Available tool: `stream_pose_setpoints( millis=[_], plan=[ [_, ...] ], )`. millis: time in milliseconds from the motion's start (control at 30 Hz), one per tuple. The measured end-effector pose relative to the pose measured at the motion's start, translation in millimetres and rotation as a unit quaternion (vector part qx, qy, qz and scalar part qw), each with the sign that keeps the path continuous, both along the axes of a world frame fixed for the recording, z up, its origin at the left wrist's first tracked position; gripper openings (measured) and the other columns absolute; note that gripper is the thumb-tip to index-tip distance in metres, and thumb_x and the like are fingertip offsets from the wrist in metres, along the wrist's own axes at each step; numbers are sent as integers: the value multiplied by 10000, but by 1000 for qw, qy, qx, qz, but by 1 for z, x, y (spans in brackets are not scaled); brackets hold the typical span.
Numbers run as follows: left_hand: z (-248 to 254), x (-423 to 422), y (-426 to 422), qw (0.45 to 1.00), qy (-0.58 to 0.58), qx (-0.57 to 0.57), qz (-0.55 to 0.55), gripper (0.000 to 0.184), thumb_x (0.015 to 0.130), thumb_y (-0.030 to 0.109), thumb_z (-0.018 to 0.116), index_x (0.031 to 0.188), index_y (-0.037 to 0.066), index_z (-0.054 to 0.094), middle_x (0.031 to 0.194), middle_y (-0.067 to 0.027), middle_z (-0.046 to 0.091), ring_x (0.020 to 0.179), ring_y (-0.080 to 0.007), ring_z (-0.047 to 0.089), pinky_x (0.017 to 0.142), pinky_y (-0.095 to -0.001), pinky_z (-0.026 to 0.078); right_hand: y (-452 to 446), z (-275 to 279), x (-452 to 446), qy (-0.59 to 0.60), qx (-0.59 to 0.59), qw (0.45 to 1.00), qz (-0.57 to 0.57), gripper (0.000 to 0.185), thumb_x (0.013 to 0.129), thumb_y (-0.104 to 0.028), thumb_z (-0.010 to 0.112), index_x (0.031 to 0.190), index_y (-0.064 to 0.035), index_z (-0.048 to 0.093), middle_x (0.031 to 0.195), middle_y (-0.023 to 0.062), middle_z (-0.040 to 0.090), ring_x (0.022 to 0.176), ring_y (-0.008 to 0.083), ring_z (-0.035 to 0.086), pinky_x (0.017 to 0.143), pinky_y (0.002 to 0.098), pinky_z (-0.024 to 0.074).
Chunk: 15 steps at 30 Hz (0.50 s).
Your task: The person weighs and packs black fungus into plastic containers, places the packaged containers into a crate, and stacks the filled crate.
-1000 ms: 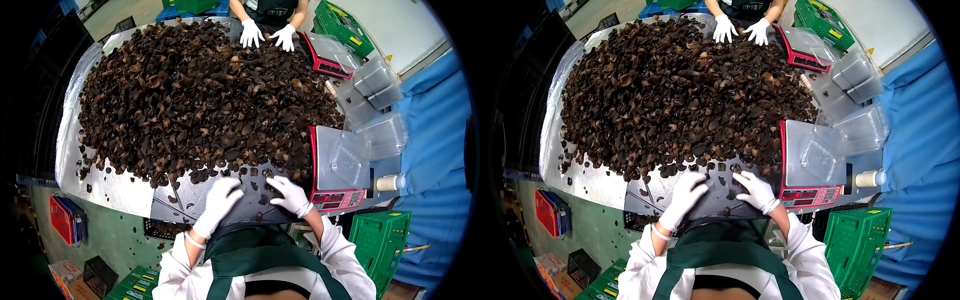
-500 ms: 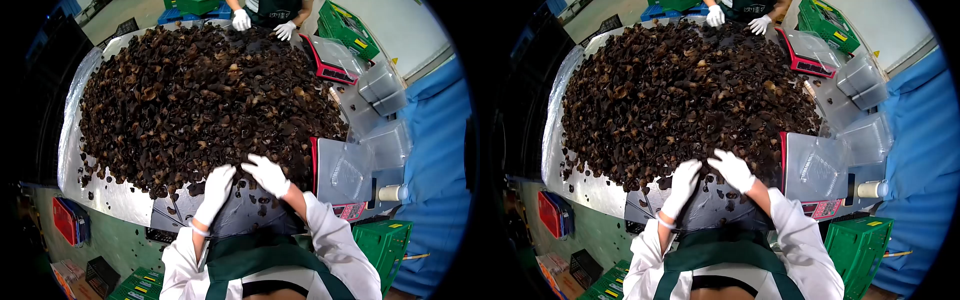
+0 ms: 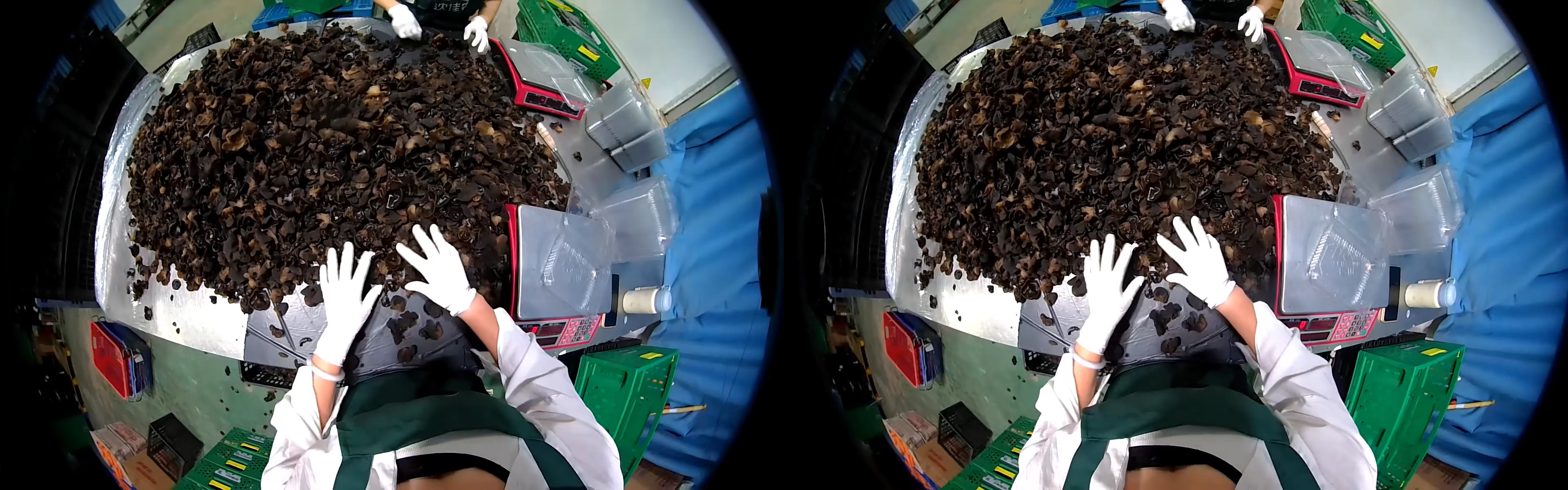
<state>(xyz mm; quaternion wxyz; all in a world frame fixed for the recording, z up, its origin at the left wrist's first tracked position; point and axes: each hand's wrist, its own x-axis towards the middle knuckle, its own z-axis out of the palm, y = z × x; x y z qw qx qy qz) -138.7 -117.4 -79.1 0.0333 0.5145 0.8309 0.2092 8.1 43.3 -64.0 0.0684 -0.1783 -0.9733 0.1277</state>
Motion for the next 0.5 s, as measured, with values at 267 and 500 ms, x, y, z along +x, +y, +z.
stream_pose_setpoints(
  millis=[267,500],
  plan=[
    [-16,38,-85,972,-25,-27,-232,437,815,368,650,1214,194,607,1372,-108,473,1309,-373,366,1071,-522,268,-62,-4,89,-68,-42,984,159,385,796,-246,639,1177,-198,609,1285,80,530,1268,322,430,1038,470,346],
    [-8,25,-66,989,-64,82,-104,498,776,241,698,1221,58,571,1340,-157,489,1260,-393,413,1039,-505,329,-42,-3,56,146,-97,984,34,297,776,-221,664,1065,-153,665,1177,95,602,1141,244,540,868,367,471]
  ],
)
